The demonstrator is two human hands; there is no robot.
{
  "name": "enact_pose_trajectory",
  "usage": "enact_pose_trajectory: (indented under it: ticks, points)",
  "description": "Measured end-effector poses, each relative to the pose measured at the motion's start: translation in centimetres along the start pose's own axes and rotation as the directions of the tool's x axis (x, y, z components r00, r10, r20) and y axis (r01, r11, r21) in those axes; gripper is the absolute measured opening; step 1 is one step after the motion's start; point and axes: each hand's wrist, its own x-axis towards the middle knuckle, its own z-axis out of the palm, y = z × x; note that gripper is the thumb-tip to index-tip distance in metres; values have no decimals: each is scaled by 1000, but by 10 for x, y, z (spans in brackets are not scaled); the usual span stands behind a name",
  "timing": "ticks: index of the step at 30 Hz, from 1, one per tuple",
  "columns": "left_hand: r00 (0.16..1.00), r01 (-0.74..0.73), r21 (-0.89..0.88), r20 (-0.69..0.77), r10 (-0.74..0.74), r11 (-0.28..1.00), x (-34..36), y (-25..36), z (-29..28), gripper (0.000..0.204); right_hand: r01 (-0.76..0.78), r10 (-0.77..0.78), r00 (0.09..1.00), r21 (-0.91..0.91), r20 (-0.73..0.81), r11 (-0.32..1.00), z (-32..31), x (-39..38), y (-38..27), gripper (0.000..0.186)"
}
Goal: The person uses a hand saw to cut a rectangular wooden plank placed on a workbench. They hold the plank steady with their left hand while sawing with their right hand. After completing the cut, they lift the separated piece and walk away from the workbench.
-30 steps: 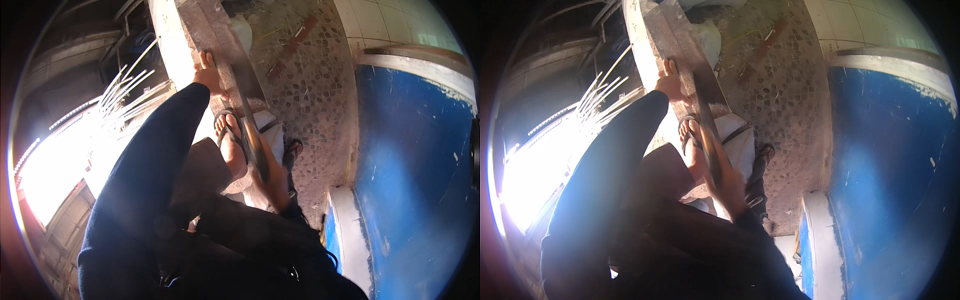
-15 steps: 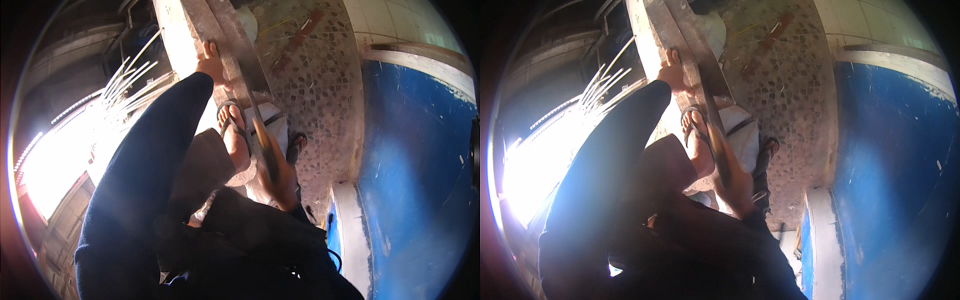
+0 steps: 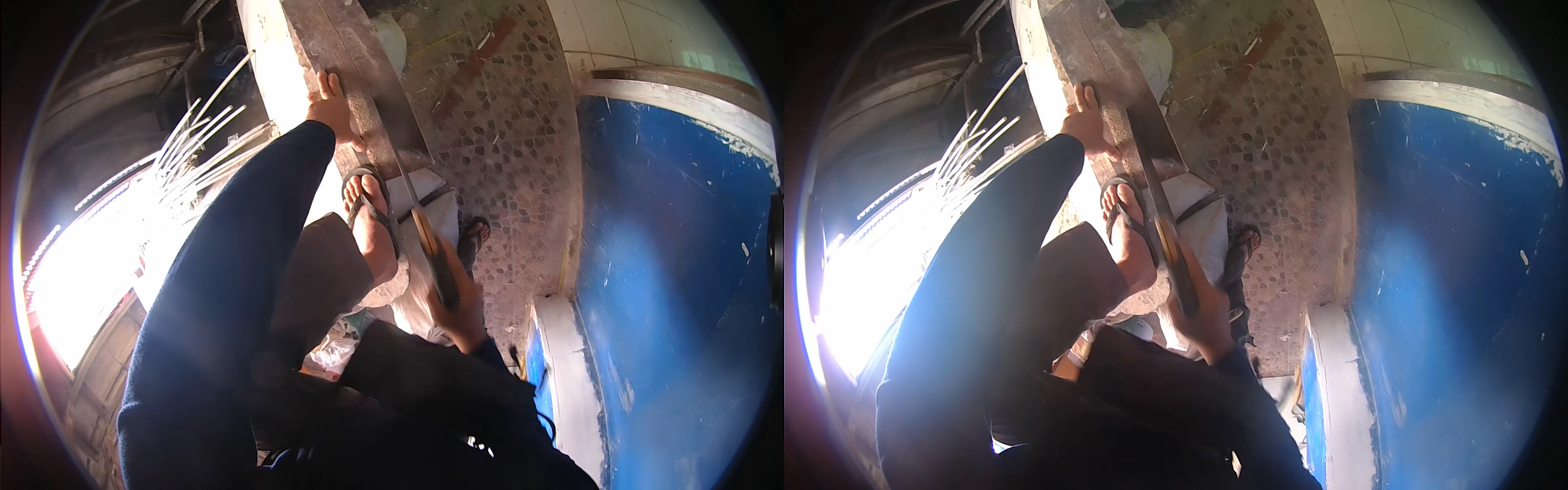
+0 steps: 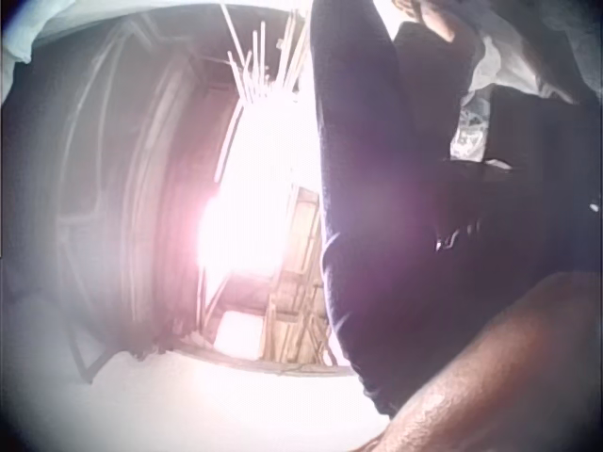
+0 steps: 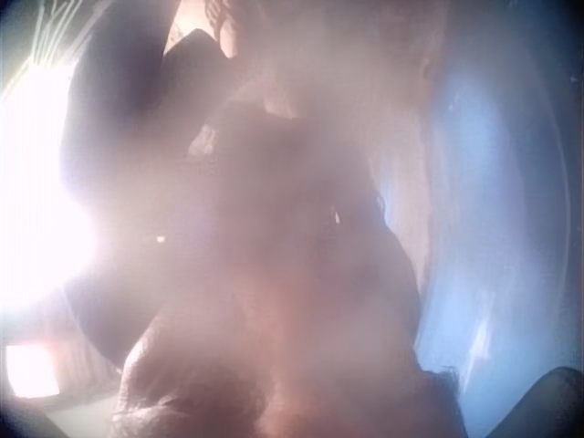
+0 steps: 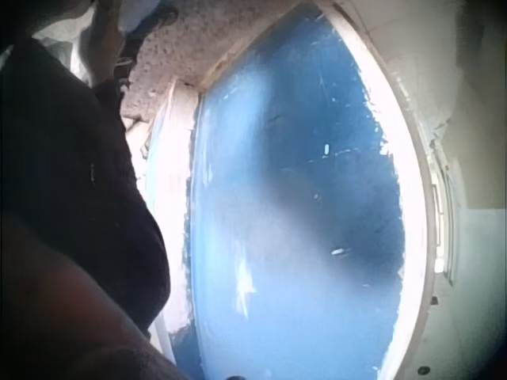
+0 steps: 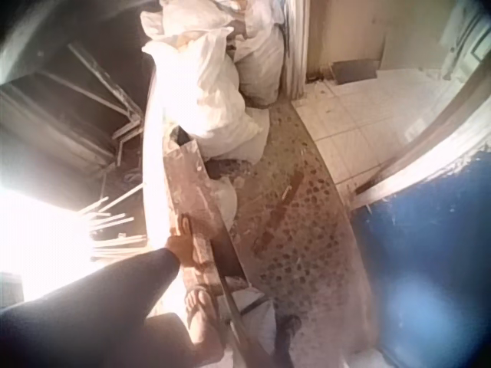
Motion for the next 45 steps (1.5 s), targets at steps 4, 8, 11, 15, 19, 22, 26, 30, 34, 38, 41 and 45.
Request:
enact_pose_trajectory:
  ticks: [4, 8, 11, 15, 19, 22, 26, 30, 34, 38, 41, 45]
  points:
    - [1000, 2, -1, 30, -2, 1000, 2, 7, -11, 168, -97, 101, 993, -62, 65, 993, -9, -9, 10, 71]
    - [999, -39, -51, -2, 39, 998, 12, 24, -6, 167, 1, -12, 997, -136, -77, 991, 55, 118, 3, 69]
    - [999, -54, -38, -11, 54, 998, 11, 17, 4, 167, -65, 58, 996, -96, -69, 993, 50, 93, -12, 66]
    - [1000, 0, -23, 13, 0, 1000, 4, 5, 1, 167, -45, 48, 994, -34, 96, 998, -19, -83, 27, 72]
    - [999, -35, 13, 14, 35, 999, -1, 9, -10, 167, 68, -75, 995, -91, -72, 994, 6, 8, 27, 65]
    - [999, -38, -24, 0, 38, 999, 7, 20, -10, 167, -9, 5, 999, -110, -39, 994, 50, 119, 19, 66]
    - [999, -35, 3, 38, 35, 999, 3, 14, -4, 166, -29, 29, 1000, -104, -3, 994, 47, 93, -2, 68]
    - [999, -27, 8, 22, 26, 1000, -1, 6, -15, 165, 47, -45, 999, -116, 23, 992, -17, -45, 13, 61]
    - [999, -36, 6, 38, 36, 999, -1, 10, -13, 165, 38, -41, 999, -101, -32, 994, 3, 6, 41, 63]
    - [999, -31, -55, -29, 30, 998, 8, 26, -14, 166, 101, -120, 989, -192, -90, 976, 55, 136, 17, 70]
    - [1000, -20, -66, -8, 20, 998, 8, 14, -3, 166, -30, 27, 999, -163, -20, 986, 39, 85, 4, 69]
    - [999, -7, 0, 32, 7, 1000, -5, 5, -10, 166, -33, 36, 998, -63, 46, 997, -25, -60, 17, 66]
